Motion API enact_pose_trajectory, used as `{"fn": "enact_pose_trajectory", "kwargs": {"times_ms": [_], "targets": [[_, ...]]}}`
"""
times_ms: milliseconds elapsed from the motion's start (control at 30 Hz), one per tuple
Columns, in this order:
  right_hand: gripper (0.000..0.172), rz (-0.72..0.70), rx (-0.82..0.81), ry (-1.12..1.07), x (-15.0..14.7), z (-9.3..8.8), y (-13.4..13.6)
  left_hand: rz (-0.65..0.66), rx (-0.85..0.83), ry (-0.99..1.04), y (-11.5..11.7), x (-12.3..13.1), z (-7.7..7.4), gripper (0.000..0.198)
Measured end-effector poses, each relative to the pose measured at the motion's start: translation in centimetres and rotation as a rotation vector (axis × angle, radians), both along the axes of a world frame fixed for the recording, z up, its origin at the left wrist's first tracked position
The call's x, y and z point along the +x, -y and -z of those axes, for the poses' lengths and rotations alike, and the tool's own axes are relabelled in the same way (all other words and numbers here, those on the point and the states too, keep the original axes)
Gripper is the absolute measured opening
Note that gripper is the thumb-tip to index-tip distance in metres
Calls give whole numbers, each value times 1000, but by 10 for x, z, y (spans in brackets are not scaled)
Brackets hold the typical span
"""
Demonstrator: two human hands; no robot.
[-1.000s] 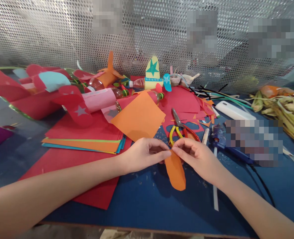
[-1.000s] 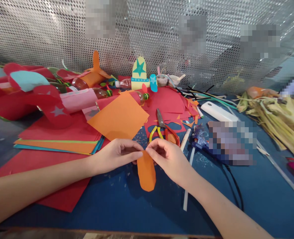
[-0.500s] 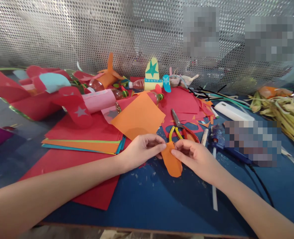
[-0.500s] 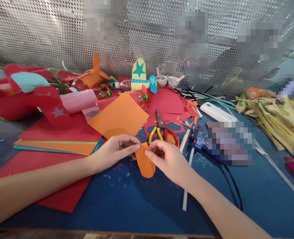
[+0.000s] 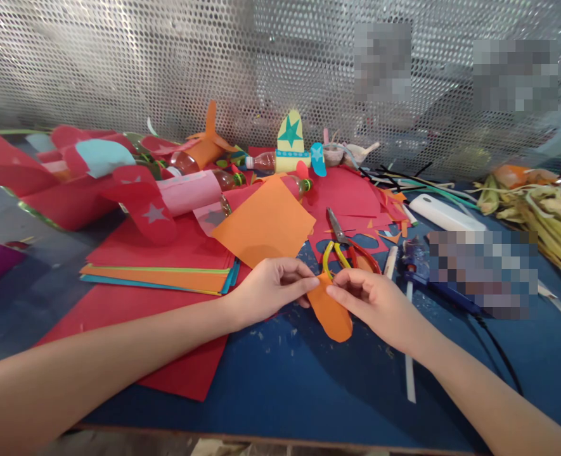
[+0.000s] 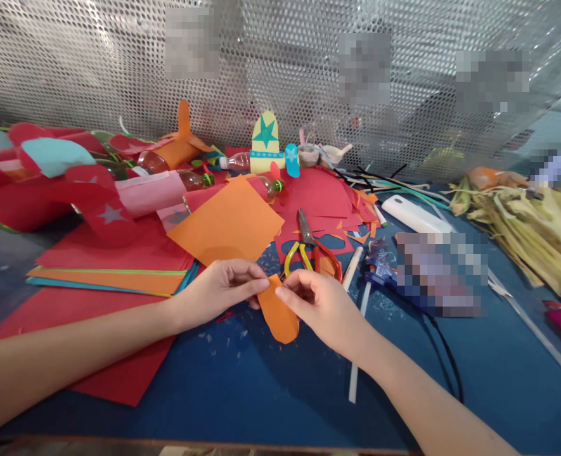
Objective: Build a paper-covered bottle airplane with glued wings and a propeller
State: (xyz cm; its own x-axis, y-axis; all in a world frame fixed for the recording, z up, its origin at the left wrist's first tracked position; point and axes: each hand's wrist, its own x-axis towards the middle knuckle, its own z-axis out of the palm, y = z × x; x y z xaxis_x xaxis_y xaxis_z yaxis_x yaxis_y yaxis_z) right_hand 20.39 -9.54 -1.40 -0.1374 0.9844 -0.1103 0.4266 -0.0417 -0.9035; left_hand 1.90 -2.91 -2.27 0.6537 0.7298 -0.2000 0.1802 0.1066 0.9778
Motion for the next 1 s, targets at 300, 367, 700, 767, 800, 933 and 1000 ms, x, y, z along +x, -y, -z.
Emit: {"fn": "enact_pose_trajectory", "kwargs": {"times_ms": [300,367,700,767,800,933,1000], "targets": [[20,-88,-51,39,-2,-4,4,72,140,32,4,1,0,13],[17,-102,-58,45,-4,-5,5,83,170,28,5,0,1,14],[19,-21,63,137,7,-3,0,45,124,91,1,0,5,14],[20,-30,46,160,10,-5,-1,66,131,111,1,-1,5,21],[20,-41,37,166,11,-5,-2,89,168,115,1,-2,5,19],[19,-98,8,141,15,-8,-4,225,459,52,3,-7,-3,12],[19,-110,14,134,17,-9,-4,253,589,25,5,-9,-8,11]]}}
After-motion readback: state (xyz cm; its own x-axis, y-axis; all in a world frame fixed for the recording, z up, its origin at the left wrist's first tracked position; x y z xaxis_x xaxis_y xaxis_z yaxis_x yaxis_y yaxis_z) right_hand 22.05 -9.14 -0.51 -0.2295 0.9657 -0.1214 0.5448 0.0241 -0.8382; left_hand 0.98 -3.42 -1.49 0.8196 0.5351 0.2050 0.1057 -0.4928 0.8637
